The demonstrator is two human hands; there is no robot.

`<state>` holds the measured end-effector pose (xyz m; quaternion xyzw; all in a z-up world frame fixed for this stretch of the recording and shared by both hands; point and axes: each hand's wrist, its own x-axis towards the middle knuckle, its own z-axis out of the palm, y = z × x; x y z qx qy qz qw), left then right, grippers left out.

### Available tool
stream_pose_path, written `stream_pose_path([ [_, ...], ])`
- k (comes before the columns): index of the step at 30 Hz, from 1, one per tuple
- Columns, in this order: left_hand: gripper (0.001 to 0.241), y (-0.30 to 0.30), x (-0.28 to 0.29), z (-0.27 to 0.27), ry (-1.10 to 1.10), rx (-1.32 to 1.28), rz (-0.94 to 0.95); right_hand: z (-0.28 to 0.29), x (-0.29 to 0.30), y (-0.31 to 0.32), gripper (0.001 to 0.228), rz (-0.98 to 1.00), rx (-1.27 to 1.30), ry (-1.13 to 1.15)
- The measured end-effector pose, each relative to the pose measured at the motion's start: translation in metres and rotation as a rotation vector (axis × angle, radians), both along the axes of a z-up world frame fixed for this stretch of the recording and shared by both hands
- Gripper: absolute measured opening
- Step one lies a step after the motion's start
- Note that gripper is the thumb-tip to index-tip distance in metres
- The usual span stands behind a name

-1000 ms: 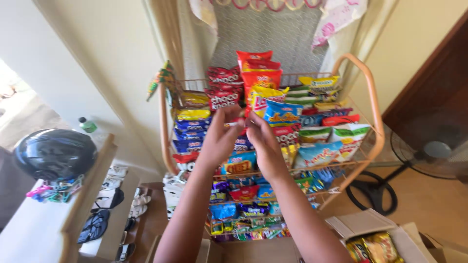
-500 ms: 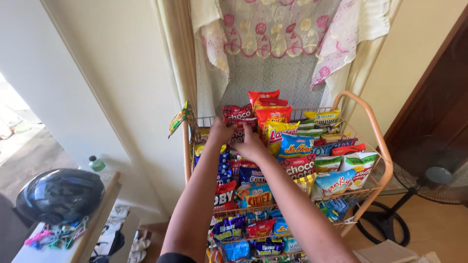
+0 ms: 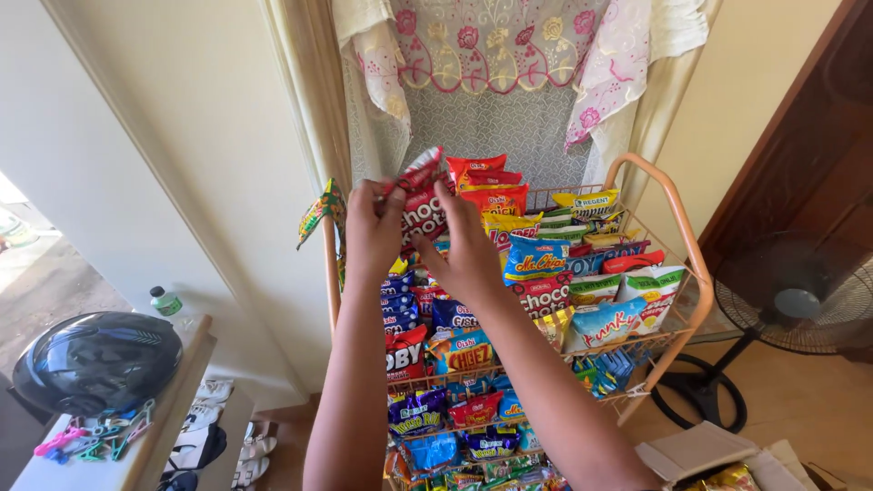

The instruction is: Organize snack bags on a display rack and inside a cardboard box.

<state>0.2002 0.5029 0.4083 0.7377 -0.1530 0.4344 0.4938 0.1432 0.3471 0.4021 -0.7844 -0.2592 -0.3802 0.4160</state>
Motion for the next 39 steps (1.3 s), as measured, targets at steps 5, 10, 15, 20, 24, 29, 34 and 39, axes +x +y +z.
stream_pose_path([
  [5, 0.019, -0.038, -0.071, 0.016, 0.115, -0.29, -0.307, 0.016, -0.058, -0.032, 0.084, -0.149, -0.011, -0.264],
  [10, 0.019, -0.109, -0.122, 0.021, 0.026, -0.456, -0.63, 0.017, -0.11, -0.088, 0.083, -0.324, -0.023, -0.379],
  [15, 0.024, -0.191, -0.132, -0.013, 0.307, -0.546, -0.987, -0.021, -0.14, -0.172, 0.09, 0.1, 0.461, 0.105],
  [20, 0.02, -0.277, -0.148, -0.069, 0.507, -0.456, -1.101, -0.074, -0.191, -0.266, 0.077, 0.032, 0.679, 0.282],
  [24, 0.024, -0.339, -0.169, -0.115, 0.648, -0.34, -1.214, -0.107, -0.25, -0.337, 0.072, -0.086, 0.757, 0.371],
  [29, 0.022, -0.394, -0.185, -0.201, 0.823, -0.155, -1.33, -0.165, -0.308, -0.396, 0.073, -0.29, 0.752, 0.522],
  [34, 0.027, -0.421, -0.199, -0.287, 1.006, -0.008, -1.336, -0.266, -0.336, -0.428, 0.074, -0.299, 0.88, 0.624],
  [39, 0.027, -0.429, -0.206, -0.359, 0.94, 0.433, -1.094, -0.344, -0.338, -0.433, 0.075, -0.432, 1.064, 0.825],
])
